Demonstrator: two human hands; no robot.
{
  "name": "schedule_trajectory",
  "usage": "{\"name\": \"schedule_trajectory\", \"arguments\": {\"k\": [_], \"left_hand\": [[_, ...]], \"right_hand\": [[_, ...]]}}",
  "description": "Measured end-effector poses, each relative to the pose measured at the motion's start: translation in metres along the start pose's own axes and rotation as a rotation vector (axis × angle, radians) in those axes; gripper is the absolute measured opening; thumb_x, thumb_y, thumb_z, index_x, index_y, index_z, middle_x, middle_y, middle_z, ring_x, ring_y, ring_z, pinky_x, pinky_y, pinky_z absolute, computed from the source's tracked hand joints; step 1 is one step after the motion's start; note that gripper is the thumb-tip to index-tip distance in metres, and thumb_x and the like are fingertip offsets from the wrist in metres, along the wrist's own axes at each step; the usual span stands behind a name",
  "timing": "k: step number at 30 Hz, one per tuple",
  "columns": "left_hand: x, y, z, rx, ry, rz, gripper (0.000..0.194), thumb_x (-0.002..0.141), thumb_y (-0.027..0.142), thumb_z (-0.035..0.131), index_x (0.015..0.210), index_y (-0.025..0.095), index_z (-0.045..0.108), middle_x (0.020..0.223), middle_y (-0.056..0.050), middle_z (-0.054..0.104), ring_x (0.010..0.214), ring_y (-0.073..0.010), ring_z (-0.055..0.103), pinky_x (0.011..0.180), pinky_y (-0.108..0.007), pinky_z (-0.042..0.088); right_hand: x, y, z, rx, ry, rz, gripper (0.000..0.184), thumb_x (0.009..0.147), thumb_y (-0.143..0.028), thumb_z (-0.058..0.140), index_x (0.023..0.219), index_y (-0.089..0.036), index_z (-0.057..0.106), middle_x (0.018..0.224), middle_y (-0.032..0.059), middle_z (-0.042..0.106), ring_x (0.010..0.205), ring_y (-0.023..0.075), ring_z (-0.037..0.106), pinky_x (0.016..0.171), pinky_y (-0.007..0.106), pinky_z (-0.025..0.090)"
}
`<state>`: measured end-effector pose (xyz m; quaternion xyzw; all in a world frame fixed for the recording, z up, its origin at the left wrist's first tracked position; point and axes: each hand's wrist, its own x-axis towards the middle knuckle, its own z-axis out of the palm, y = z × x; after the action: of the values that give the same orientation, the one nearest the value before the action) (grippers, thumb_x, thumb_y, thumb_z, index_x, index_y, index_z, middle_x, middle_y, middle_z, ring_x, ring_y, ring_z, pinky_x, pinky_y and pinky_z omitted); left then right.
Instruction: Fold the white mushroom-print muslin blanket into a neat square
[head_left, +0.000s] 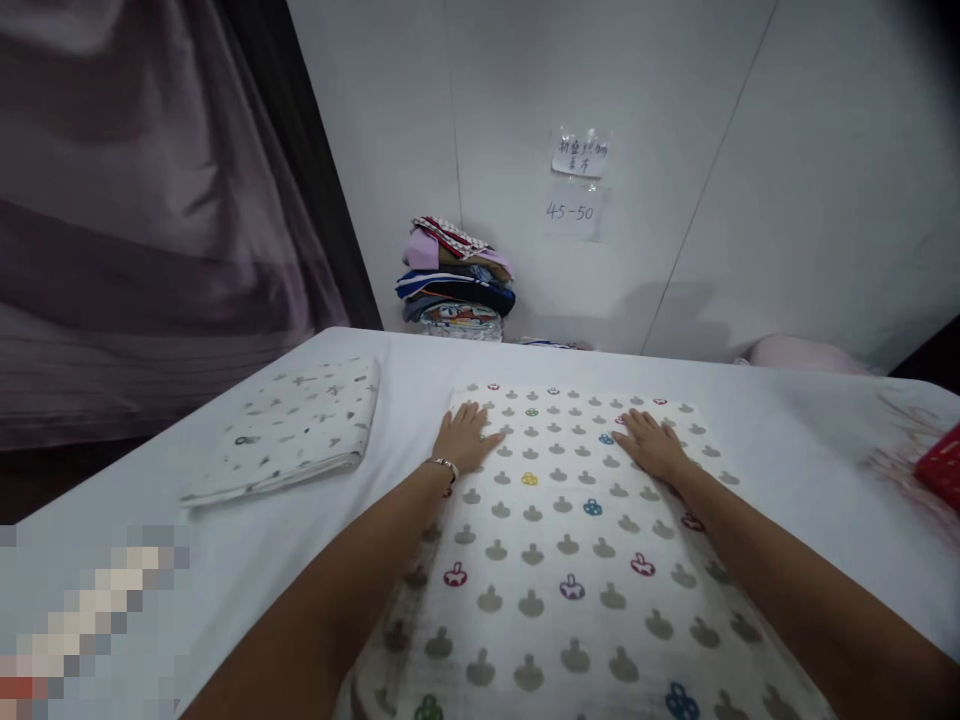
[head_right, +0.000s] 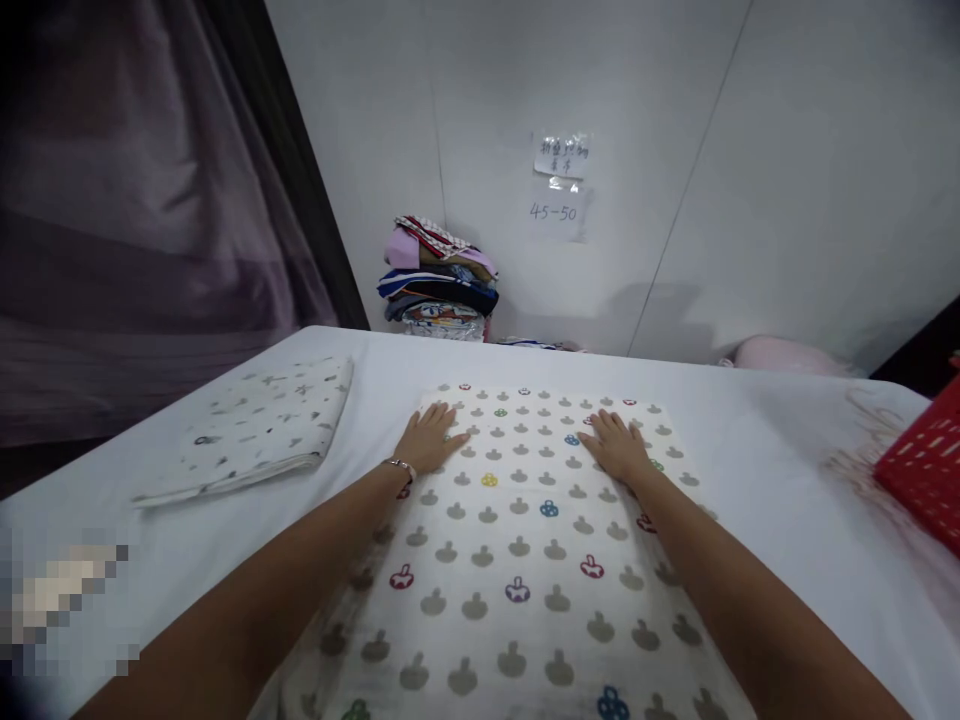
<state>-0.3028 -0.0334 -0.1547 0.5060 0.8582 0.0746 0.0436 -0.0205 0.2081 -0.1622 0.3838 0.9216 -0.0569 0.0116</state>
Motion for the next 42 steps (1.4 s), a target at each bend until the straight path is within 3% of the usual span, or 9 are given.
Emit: {"name": "schedule_trajectory", "arguments": {"k": [4,11,17,20,25,31,34,38,42], "left_hand": [[0.011,-0.003,-0.004,0.007,0.013,-0.019,0.071,0.086,0.065,0.025,0.14,0.02,0.033,0.152,-0.01,0.021,0.14,-0.0278,0.014,0.111,-0.051,0.012],[0.033,-0.02,-0.007,0.022,0.008,-0.064,0.071,0.086,0.065,0.023,0.139,0.02,0.032,0.153,-0.009,0.018,0.141,-0.0267,0.012,0.11,-0.053,0.014],[0.022,-0.014,-0.015,-0.011,-0.047,-0.076,0.068,0.087,0.062,0.026,0.141,0.02,0.03,0.154,-0.009,0.016,0.142,-0.0263,0.009,0.11,-0.053,0.015],[-0.013,-0.012,-0.021,0.003,-0.072,0.005,0.067,0.088,0.057,0.031,0.141,0.017,0.03,0.153,-0.011,0.016,0.141,-0.0264,0.01,0.111,-0.052,0.013],[-0.117,-0.023,-0.027,-0.037,-0.112,0.157,0.066,0.088,0.053,0.036,0.143,0.018,0.028,0.152,-0.01,0.02,0.141,-0.0254,0.012,0.112,-0.05,0.015],[-0.226,-0.038,-0.025,-0.069,-0.088,0.193,0.062,0.091,0.051,0.035,0.144,0.021,0.028,0.152,-0.01,0.022,0.14,-0.0239,0.018,0.111,-0.045,0.021],[-0.258,-0.041,-0.023,-0.091,-0.045,0.162,0.057,0.092,0.049,0.033,0.142,0.02,0.033,0.149,-0.01,0.028,0.138,-0.0234,0.024,0.111,-0.045,0.022],[-0.284,-0.04,-0.026,-0.152,0.076,0.162,0.049,0.092,0.043,0.036,0.132,0.017,0.048,0.144,-0.011,0.038,0.133,-0.0218,0.035,0.109,-0.04,0.03],[-0.305,-0.029,-0.028,-0.225,0.227,0.272,0.035,0.092,0.035,0.042,0.12,0.02,0.057,0.133,-0.008,0.052,0.123,-0.0182,0.046,0.104,-0.037,0.037]], "right_hand": [[0.01,0.013,-0.005,-0.031,0.057,0.016,0.064,0.09,-0.057,0.019,0.141,-0.019,0.034,0.152,0.0082,0.022,0.139,0.0284,0.015,0.108,0.055,0.019],[0.029,0.061,-0.003,-0.045,0.059,0.167,0.068,0.089,-0.059,0.019,0.143,-0.021,0.029,0.153,0.0069,0.02,0.138,0.0291,0.018,0.108,0.056,0.02],[0.008,0.057,-0.009,-0.042,0.033,0.16,0.062,0.09,-0.054,0.018,0.141,-0.021,0.033,0.151,0.0073,0.024,0.138,0.0267,0.019,0.108,0.054,0.022],[-0.038,0.067,-0.004,-0.027,0.034,0.147,0.062,0.09,-0.054,0.018,0.14,-0.022,0.036,0.15,0.0084,0.026,0.138,0.0269,0.02,0.107,0.055,0.023],[-0.16,0.115,0.031,0.122,0.091,0.015,0.064,0.086,-0.055,0.023,0.136,-0.023,0.044,0.148,0.012,0.029,0.137,0.0279,0.021,0.104,0.05,0.032],[-0.289,0.149,0.071,0.251,0.291,-0.006,0.059,0.076,-0.054,0.046,0.134,-0.046,0.041,0.137,0.0111,0.045,0.128,0.0316,0.037,0.099,0.058,0.037],[-0.327,0.146,0.071,0.285,0.294,0.048,0.064,0.076,-0.055,0.047,0.138,-0.041,0.037,0.137,0.0131,0.046,0.13,0.0325,0.035,0.101,0.058,0.035],[-0.355,0.13,0.052,0.287,0.282,0.056,0.063,0.08,-0.053,0.042,0.14,-0.034,0.038,0.139,0.0142,0.042,0.133,0.0313,0.028,0.109,0.054,0.029],[-0.371,0.108,0.036,0.241,0.353,-0.16,0.054,0.082,-0.046,0.042,0.136,-0.041,0.04,0.141,0.0061,0.042,0.135,0.0271,0.026,0.112,0.052,0.026]]}}
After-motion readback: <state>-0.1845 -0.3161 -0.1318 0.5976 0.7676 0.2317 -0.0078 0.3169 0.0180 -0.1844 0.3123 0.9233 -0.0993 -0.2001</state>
